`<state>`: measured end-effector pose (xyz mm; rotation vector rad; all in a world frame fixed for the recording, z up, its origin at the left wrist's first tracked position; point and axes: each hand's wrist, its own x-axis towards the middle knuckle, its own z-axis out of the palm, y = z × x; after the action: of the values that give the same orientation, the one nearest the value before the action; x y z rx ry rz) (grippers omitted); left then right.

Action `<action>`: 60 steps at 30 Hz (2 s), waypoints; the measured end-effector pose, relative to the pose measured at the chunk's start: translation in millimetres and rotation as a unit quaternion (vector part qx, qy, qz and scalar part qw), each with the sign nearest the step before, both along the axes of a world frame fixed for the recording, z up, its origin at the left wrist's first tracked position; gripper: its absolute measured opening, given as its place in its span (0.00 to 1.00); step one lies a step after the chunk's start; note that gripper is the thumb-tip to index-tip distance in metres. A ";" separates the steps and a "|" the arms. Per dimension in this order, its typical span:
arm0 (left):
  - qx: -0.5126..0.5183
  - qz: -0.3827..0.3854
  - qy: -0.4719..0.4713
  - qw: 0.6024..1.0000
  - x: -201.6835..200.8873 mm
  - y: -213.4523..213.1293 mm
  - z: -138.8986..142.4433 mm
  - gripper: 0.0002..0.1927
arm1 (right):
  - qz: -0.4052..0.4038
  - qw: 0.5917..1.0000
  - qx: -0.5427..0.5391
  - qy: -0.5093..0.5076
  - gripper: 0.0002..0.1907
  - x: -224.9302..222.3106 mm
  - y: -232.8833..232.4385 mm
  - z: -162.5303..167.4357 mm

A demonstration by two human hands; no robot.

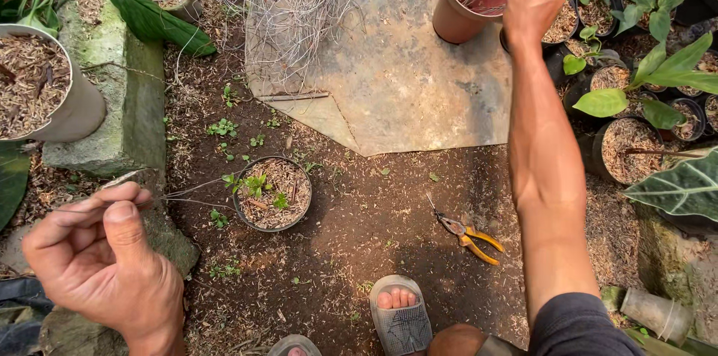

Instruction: The person ties a small potted plant to a metal wire support using pliers and wire. They then move through a nursery area, gather more wire and tools, and begin straightening and preparing additional wire pieces for further plant support tasks.

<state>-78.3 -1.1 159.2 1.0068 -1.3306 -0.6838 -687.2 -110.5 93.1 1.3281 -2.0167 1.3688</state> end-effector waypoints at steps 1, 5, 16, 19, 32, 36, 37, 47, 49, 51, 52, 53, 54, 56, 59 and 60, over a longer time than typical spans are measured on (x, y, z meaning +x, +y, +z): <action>0.001 -0.003 0.000 1.000 1.2 -0.4 -0.8 0.10 | 0.021 0.999 -0.024 0.009 0.09 -7.5 -0.2 10.0; 0.000 -0.010 0.004 1.000 0.9 -1.5 -1.8 0.10 | 0.008 0.997 -0.051 0.056 0.21 -30.5 5.3 41.7; -0.019 -0.037 0.061 0.997 -7.6 -5.4 8.2 0.10 | -0.016 0.997 -0.068 0.037 0.14 -18.3 49.6 36.7; -0.029 -0.038 0.062 0.997 -12.1 -7.3 9.9 0.12 | 0.027 0.992 -0.114 -0.040 0.14 -0.5 67.1 29.3; 0.009 -0.014 0.105 0.994 -22.2 -3.9 26.6 0.07 | 0.060 0.976 -0.171 -0.120 0.11 42.9 80.9 -13.4; 0.005 -0.009 0.100 0.995 -21.1 -5.2 29.1 0.08 | 0.007 0.988 -0.143 -0.053 0.11 17.2 66.1 -17.7; 0.002 -0.009 0.097 0.995 -20.9 -5.4 29.1 0.08 | 0.007 0.990 -0.132 -0.040 0.10 12.7 62.1 -19.3; 0.001 -0.004 0.062 0.998 -18.4 -8.0 17.5 0.12 | 0.027 0.994 -0.096 -0.048 0.08 1.3 44.5 -44.6; 0.000 -0.012 0.068 0.998 -16.5 -8.3 13.1 0.12 | 0.031 0.997 -0.072 -0.022 0.07 1.4 42.8 -46.1; 0.000 -0.019 0.069 0.997 -14.9 -9.0 8.7 0.12 | 0.036 0.998 -0.044 -0.040 0.06 3.6 41.7 -47.1; 0.000 -0.022 0.069 0.997 -14.4 -9.3 6.7 0.13 | 0.040 0.996 -0.027 -0.069 0.06 5.2 41.3 -47.5; 0.000 -0.025 0.065 0.998 -13.8 -8.6 5.4 0.13 | 0.042 0.994 -0.009 -0.099 0.05 7.3 41.5 -47.5; 0.002 -0.028 0.066 0.997 -13.9 -8.6 4.0 0.12 | 0.039 0.995 -0.004 -0.096 0.05 9.5 41.3 -47.6; 0.005 -0.033 0.072 0.997 -14.4 -7.8 3.2 0.12 | 0.031 0.995 0.005 -0.090 0.06 13.8 41.2 -46.5; 0.008 -0.045 0.087 0.995 -16.3 -7.7 5.0 0.10 | 0.037 0.998 -0.031 -0.039 0.05 19.5 39.9 -42.4; 0.006 -0.050 0.094 0.994 -17.3 -7.9 6.0 0.10 | 0.043 0.997 -0.049 -0.048 0.05 21.3 39.3 -40.4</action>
<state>-95.7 -9.0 165.2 0.8686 -1.2190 -0.8421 -665.9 -71.1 52.8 1.3422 -1.9447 1.5771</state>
